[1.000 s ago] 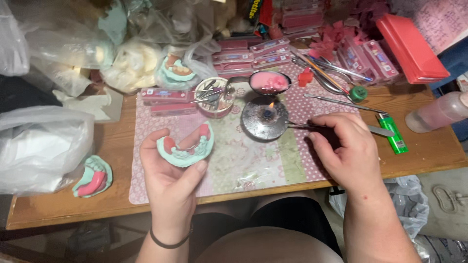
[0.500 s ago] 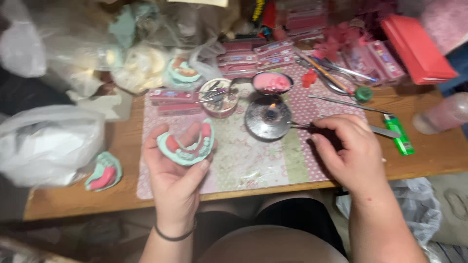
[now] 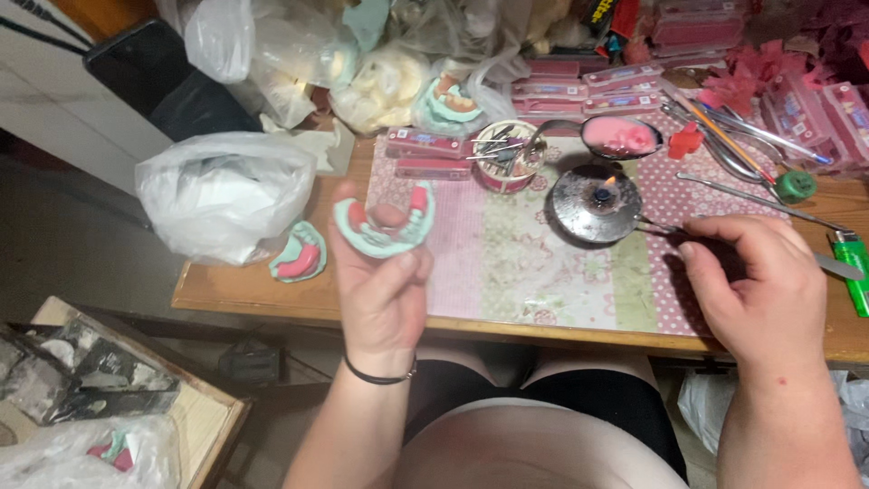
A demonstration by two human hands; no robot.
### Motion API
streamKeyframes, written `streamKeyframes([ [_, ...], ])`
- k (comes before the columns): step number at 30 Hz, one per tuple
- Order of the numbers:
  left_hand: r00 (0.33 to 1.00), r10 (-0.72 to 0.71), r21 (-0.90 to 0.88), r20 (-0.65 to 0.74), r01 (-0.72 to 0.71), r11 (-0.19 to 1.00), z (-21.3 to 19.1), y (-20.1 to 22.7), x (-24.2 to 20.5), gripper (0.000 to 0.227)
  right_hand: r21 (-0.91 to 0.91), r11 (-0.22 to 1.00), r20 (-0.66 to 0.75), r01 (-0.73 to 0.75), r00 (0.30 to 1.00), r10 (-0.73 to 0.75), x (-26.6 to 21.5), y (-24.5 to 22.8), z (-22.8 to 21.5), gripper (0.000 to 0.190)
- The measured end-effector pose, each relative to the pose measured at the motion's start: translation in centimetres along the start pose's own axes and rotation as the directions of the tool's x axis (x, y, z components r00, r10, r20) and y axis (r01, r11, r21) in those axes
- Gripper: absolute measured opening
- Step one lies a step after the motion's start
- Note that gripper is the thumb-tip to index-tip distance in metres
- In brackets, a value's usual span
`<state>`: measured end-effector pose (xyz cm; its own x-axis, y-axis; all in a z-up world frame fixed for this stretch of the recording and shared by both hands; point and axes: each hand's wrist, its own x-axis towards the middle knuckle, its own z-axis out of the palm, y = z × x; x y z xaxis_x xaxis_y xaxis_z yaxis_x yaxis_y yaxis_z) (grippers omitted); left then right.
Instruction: The person applies a liquid to a dental cast, then uses a heated metal tool to melt and shape pink wax onto the cast. They repeatedly heat the tool and smooth the wax to form a denture base.
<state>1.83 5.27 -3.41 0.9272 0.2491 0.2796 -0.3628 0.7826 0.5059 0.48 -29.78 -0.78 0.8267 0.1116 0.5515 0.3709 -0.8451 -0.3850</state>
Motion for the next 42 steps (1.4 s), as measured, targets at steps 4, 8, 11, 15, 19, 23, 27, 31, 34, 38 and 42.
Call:
streamKeyframes([
  [4,0.996,0.088,0.047,0.017,-0.089,0.995,-0.5,4.0,0.3,0.089,-0.044,0.988,-0.117,0.146,0.982,-0.15,-0.4,-3.1,0.3,0.004],
  [8,0.987,0.158,0.063,-0.007,-0.157,0.986,-1.8,7.5,0.2,0.088,0.124,0.963,0.258,0.239,0.929,-0.264,0.4,-9.0,3.4,0.036],
  [11,0.978,0.209,0.119,-0.018,-0.206,0.971,-1.7,10.0,-0.1,0.086,0.053,0.934,0.421,0.352,0.84,-0.341,0.7,-12.5,7.2,0.09],
  [15,0.971,0.236,0.32,0.039,-0.235,0.918,-1.3,13.7,-0.8,0.078,-0.084,0.967,0.646,0.24,0.752,-0.131,3.3,-17.6,10.6,0.127],
  [19,0.965,0.257,0.442,0.052,-0.253,0.861,-0.3,15.5,-0.8,0.083,-0.038,0.954,0.686,0.298,0.702,-0.192,5.4,-21.7,12.7,0.133],
  [23,0.954,0.235,0.563,0.185,-0.299,0.77,0.6,16.0,0.3,0.079,0.699,0.513,0.34,0.498,0.4,-0.851,3.0,-23.1,12.1,0.086],
  [27,0.972,0.013,0.73,0.234,-0.184,0.658,1.4,15.6,2.2,0.076,0.626,0.503,0.232,0.596,0.473,-0.85,2.1,-21.6,11.3,0.041],
  [31,0.929,-0.27,0.966,0.255,-0.232,0.114,4.2,14.2,5.3,0.075,0.381,0.762,0.383,0.524,0.66,-0.646,7.8,-17.2,9.9,0.045],
  [34,0.816,-0.561,0.902,0.137,-0.337,-0.27,6.6,12.1,7.1,0.085,0.292,0.823,0.222,0.487,0.803,-0.554,10.8,-14.7,9.8,0.034],
  [38,0.676,-0.737,0.689,0.003,-0.536,-0.489,8.2,10.1,8.0,0.069,0.268,0.857,0.136,0.439,0.864,-0.485,10.2,-12.4,12.6,0.025],
  [42,0.645,-0.756,0.573,-0.111,-0.58,-0.579,7.8,7.6,8.9,0.058,0.309,0.854,0.195,0.418,0.851,-0.488,9.2,-12.8,12.9,0.023],
])
